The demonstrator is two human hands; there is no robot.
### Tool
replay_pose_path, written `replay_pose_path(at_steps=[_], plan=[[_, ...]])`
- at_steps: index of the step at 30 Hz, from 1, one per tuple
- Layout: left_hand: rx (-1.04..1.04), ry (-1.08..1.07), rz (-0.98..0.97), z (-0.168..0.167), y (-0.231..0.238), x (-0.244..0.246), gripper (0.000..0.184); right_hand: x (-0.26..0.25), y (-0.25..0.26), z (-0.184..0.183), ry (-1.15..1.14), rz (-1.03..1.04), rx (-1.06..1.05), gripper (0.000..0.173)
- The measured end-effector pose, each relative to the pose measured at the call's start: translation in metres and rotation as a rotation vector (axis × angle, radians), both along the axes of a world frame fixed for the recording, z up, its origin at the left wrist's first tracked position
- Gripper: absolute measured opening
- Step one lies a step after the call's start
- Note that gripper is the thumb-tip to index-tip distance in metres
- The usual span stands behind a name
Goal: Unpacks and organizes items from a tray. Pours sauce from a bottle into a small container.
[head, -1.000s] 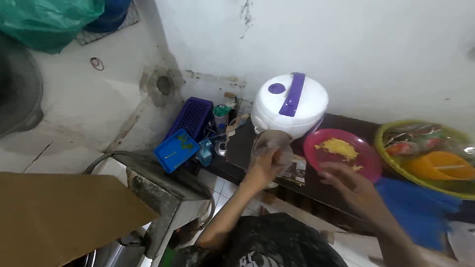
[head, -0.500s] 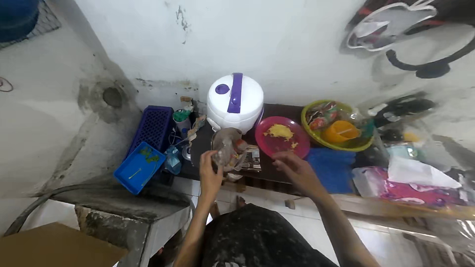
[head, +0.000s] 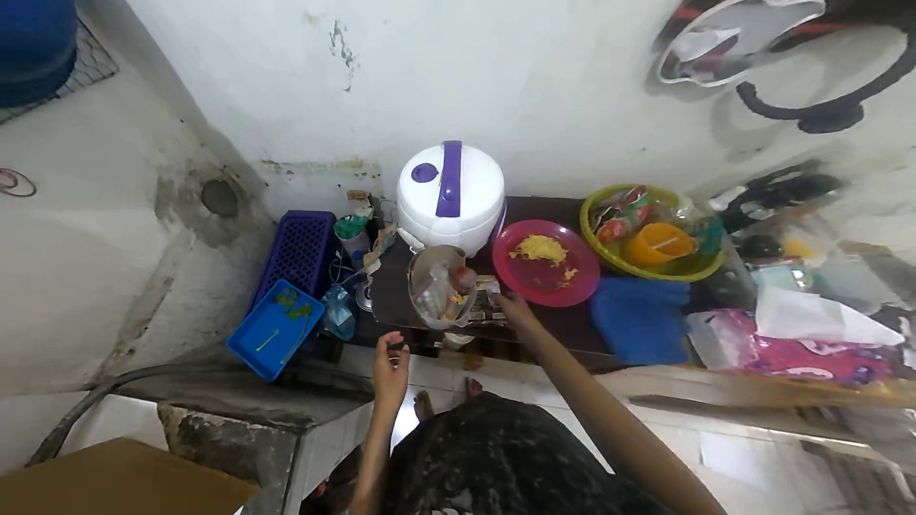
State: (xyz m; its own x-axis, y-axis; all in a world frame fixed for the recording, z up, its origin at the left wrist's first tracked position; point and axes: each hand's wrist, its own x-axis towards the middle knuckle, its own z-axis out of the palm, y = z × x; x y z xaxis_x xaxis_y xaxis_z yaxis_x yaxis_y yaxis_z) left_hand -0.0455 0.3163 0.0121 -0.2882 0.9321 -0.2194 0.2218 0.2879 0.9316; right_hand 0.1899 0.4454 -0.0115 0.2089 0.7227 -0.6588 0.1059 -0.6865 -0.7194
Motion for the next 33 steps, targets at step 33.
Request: replay_pose_path(at_steps=[33], plan=[[-0.112, -0.117, -0.405, -0.001, 0.015, 0.023, 0.055, -0.055, -0.032, 0.084, -0.015, 0.377, 0.977, 0.051]])
